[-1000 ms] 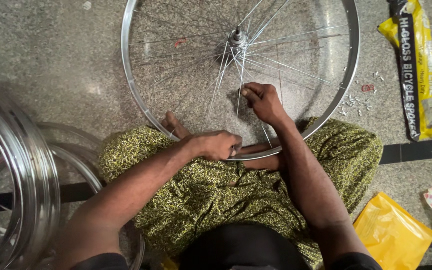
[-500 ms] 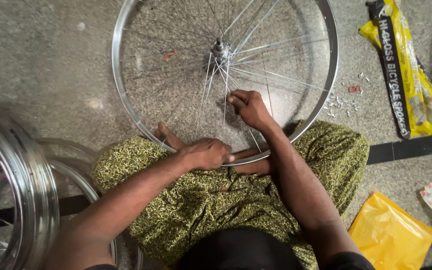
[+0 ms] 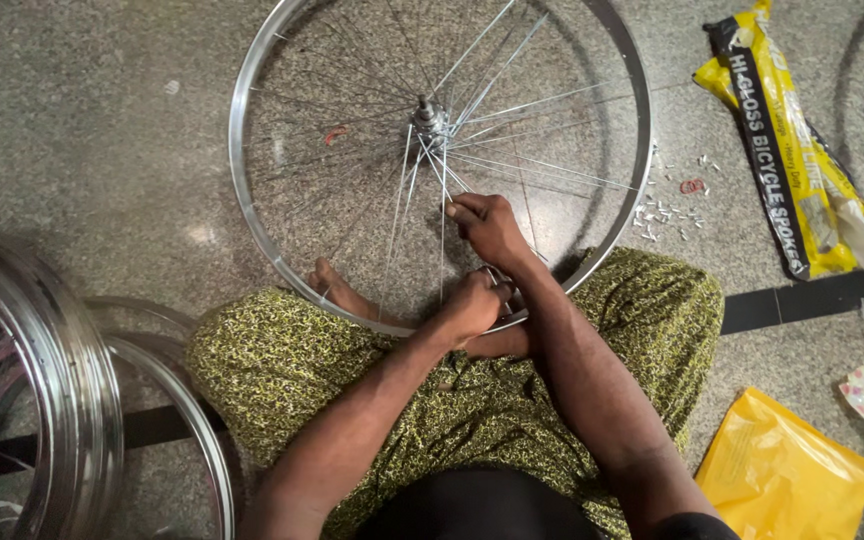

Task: The person builds a bicycle wheel by threading spokes through a central hub and into the rim, handling the spokes and rim by hand while sitting on the floor.

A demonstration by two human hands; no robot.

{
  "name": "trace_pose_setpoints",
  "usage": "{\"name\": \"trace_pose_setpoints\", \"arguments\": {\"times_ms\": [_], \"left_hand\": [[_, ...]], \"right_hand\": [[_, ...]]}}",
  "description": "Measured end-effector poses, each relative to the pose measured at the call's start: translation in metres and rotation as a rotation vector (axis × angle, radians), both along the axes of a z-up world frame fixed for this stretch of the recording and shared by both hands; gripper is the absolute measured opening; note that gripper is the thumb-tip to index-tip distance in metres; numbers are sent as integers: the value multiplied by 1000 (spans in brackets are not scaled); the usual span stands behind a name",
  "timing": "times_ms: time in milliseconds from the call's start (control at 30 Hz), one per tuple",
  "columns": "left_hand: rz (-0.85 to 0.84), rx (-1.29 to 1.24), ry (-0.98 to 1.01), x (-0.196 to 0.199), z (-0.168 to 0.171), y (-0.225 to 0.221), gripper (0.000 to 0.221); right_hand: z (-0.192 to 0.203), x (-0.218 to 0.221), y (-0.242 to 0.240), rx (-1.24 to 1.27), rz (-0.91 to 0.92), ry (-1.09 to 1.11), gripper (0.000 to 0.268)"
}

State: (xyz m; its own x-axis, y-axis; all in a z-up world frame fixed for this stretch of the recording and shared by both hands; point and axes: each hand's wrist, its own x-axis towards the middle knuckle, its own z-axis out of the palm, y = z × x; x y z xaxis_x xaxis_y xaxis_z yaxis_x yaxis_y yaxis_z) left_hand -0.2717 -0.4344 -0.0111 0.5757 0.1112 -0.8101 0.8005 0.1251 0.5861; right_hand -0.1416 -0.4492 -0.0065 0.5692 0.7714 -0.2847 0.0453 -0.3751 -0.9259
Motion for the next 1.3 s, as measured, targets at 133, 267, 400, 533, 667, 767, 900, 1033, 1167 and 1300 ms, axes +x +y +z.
{"name": "trace_pose_setpoints", "arguments": {"times_ms": [133,267,400,533,667,767,900,1033,1167,1300], "left_hand": [[-141,143,-149,-17,5,3,30],[-69,57,-92,-10,28,10,22],[3,-7,-121,-8,46,16,19],[22,-17,-187,-2,55,18,17],[61,-47,-128,7,72,22,12],[50,-58,-86,16,81,25,12],[72,-100,-132,19,76,25,14],[93,-88,-185,16,63,19,14],[97,-80,-260,15,50,14,14],[61,-25,-333,12,39,12,14]], "right_hand": [[12,-5,-5,-74,-177,306,27],[31,0,-16,62,-329,414,35],[80,5,-80,96,-378,265,36],[118,-30,-136,55,-479,41,17],[120,-91,-151,-170,-784,235,17],[105,-117,-156,-147,-754,285,19],[80,-118,-157,-92,-657,107,21],[71,-120,-148,-88,-752,182,16],[67,-122,-134,-21,-832,96,17],[59,-122,-126,98,-908,187,16]]}}
